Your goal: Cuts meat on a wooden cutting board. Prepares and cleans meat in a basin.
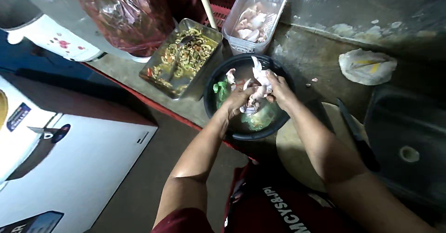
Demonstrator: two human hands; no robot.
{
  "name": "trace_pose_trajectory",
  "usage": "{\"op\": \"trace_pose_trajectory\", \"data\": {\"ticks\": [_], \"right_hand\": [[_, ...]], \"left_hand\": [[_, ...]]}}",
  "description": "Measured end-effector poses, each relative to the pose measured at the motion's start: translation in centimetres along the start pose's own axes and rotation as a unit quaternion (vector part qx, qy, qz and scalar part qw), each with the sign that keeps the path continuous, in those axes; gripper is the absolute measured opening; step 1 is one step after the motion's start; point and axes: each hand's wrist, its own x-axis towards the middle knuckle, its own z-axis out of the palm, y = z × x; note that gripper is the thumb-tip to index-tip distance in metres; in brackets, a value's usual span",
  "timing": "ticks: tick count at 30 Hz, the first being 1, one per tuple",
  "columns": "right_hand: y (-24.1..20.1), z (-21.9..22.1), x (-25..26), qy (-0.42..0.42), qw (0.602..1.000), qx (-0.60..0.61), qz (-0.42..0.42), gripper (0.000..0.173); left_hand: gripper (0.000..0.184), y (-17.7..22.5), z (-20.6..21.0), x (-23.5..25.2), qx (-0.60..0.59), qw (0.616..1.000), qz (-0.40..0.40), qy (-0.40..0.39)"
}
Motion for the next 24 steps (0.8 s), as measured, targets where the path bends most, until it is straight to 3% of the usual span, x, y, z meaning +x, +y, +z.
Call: {"op": "trace_pose_trajectory", "data": {"ticks": [5, 8, 12, 16, 19, 21, 24], "right_hand": [[0.3, -0.3, -1.7, -0.062, 0.997, 0.001, -0.04, 0.046], [0.6, 0.0, -4.0, -0.105, 0.992, -0.058, -0.051, 0.055], [1.7, 0.1, -5.4, -0.084, 0.99, -0.09, -0.068, 0.075], [1.6, 0.0, -5.8, -0.054, 0.995, 0.014, -0.083, 0.066], [1.7, -0.5, -5.9, -0.055, 0.989, 0.09, -0.107, 0.041], [1.9, -0.7, -5.9, -0.043, 0.986, 0.101, -0.125, 0.03], [2.0, -1.0, -5.9, -0.034, 0.987, 0.082, -0.136, 0.028]], "left_hand": [[0.022, 0.3, 0.9, -0.1, -0.166, 0.983, -0.024, 0.073], [0.019, 0.4, 1.7, 0.1, -0.217, 0.968, -0.002, 0.126], [0.021, -0.2, 2.0, 1.2, -0.304, 0.946, 0.008, 0.117], [0.025, -0.3, 2.2, 1.6, -0.344, 0.935, 0.015, 0.089], [0.031, -0.5, 1.9, 2.1, -0.353, 0.933, 0.016, 0.064], [0.032, -0.6, 1.7, 2.4, -0.359, 0.932, 0.017, 0.05], [0.029, -0.3, 1.4, 2.6, -0.357, 0.933, 0.025, 0.038]]}}
